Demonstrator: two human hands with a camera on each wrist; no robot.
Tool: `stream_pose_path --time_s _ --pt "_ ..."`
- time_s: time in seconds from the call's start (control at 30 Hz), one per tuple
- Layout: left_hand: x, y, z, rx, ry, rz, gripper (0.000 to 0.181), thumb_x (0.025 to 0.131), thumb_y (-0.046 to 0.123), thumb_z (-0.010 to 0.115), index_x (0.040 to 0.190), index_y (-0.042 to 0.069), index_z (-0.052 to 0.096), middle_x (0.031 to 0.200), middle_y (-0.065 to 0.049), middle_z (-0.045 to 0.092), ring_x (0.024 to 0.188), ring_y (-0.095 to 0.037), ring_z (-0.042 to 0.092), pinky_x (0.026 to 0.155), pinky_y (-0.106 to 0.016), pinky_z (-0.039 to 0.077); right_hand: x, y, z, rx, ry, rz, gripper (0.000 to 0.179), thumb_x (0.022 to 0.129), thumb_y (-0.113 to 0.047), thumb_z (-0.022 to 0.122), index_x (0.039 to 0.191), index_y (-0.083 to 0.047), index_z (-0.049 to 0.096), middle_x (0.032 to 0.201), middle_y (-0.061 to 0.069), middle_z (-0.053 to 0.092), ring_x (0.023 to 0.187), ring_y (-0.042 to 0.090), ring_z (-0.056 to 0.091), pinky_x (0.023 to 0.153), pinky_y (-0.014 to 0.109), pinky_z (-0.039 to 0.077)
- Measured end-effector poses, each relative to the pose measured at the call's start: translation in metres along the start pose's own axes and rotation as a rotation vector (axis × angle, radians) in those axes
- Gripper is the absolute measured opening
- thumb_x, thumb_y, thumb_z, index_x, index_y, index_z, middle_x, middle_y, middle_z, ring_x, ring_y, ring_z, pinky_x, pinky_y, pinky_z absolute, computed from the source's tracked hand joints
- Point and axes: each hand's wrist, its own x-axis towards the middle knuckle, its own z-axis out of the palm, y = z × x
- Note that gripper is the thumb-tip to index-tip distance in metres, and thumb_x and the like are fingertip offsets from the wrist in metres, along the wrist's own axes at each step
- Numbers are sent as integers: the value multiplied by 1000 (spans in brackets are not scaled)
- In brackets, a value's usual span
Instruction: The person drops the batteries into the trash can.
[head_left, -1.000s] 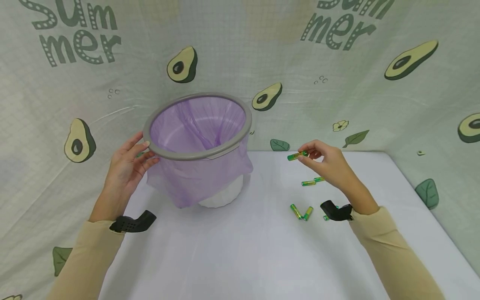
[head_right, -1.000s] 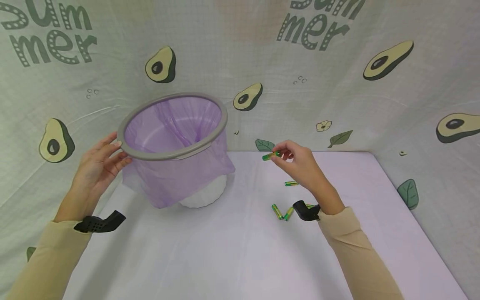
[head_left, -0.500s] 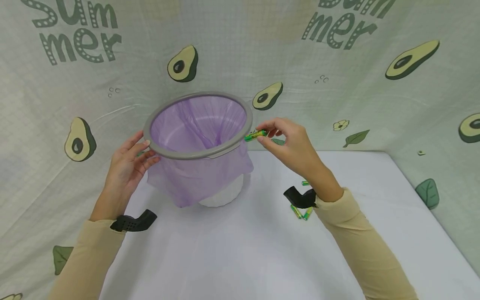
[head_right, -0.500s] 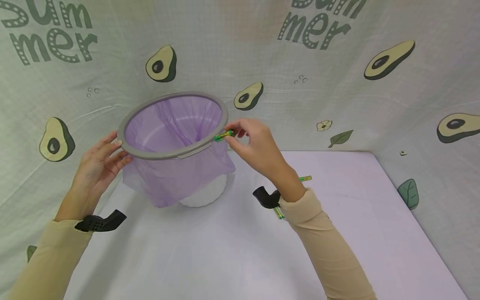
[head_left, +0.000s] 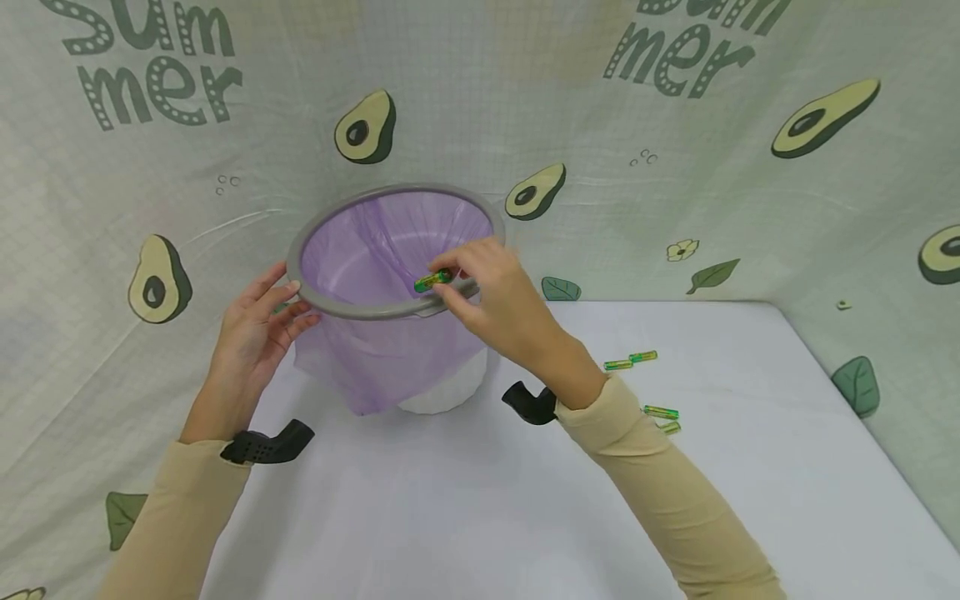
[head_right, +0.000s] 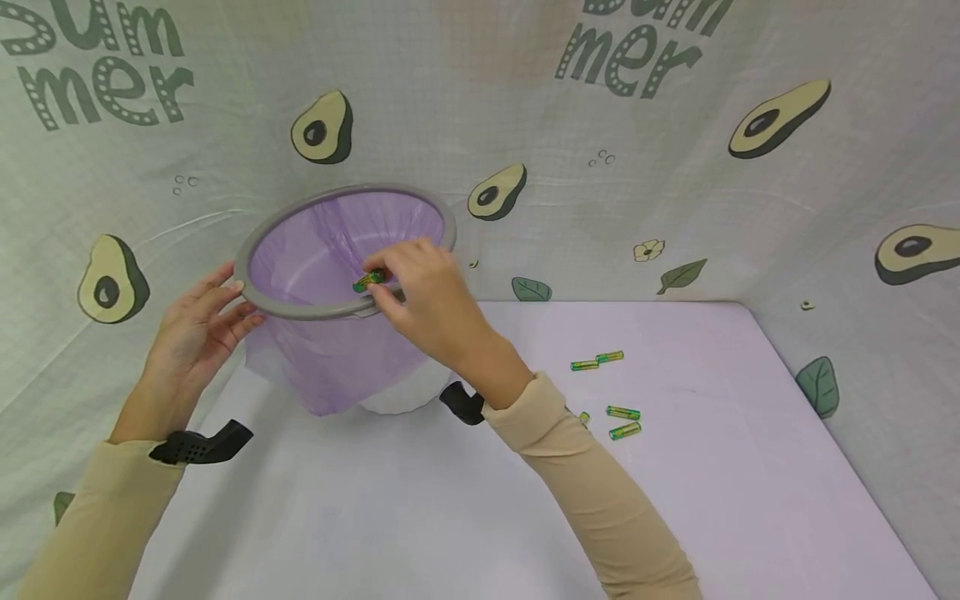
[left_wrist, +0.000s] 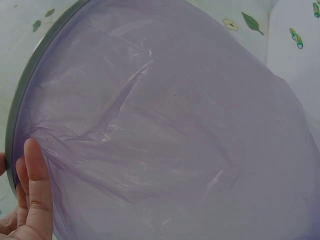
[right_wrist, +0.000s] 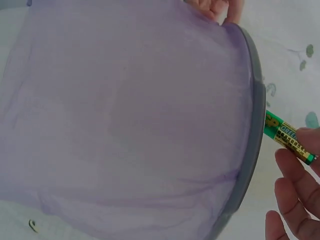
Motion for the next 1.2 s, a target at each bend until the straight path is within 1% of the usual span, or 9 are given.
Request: stream_pose_path --time_s 0.13,0.27,0.4,0.57,0.67,0.83,0.97,1.1,1.2 --pt "0 0 0 6 1 1 60 88 -1 59 142 8 34 112 -7 47 71 -19 63 65 -30 58 3 -8 11 -53 -17 -38 11 85 -6 65 96 -5 66 92 2 67 89 19 56 81 30 42" --pt "0 0 0 12 1 1 61 88 -1 59 142 9 34 117 -7 43 72 -18 63 65 -29 58 7 -15 19 -81 -45 -37 11 86 -9 64 97 -7 67 93 1 67 90 18 55 83 31 41" --pt "0 0 1 16 4 3 63 88 -1 59 143 9 31 118 -7 41 71 -18 63 65 -29 58 12 -19 27 -105 -96 -34 14 87 -12 64 100 -9 68 94 0 68 89 17 54 78 30 40" --pt "1 -2 2 27 4 6 65 88 0 59 145 8 29 119 -6 40 72 -17 63 65 -29 58 13 -20 32 -79 -132 -31 15 89 -12 62 102 -9 69 92 -1 69 86 15 53 74 26 39" --pt "1 -2 2 26 1 5 65 88 0 60 145 8 29 114 -6 46 71 -18 63 65 -29 58 11 -19 34 -57 -125 -27 13 89 -11 62 99 -9 70 92 -1 70 84 15 52 72 25 38" --pt "1 -2 0 9 -4 13 61 88 -1 60 142 7 33 106 -7 52 71 -19 63 65 -30 58 8 -16 35 -33 -87 -42 11 88 -9 62 94 -8 71 91 -1 70 84 14 53 75 25 38" --pt "0 -1 0 -6 -4 10 58 88 -2 59 140 7 35 107 -7 52 71 -20 63 65 -31 58 8 -15 31 -14 -67 -52 9 87 -8 63 93 -8 71 92 0 70 84 15 53 75 25 39" --pt "1 -1 0 -8 -7 6 59 88 -2 59 141 8 35 110 -7 50 71 -20 63 65 -31 58 6 -14 25 5 -54 -39 8 87 -9 64 93 -9 70 93 0 70 84 15 54 77 27 39" --pt "0 0 0 -9 -5 -1 60 88 -2 59 142 8 35 108 -7 52 70 -20 63 65 -31 58 0 -10 18 26 -46 -27 9 87 -10 64 94 -8 69 93 0 69 87 15 55 84 30 40"
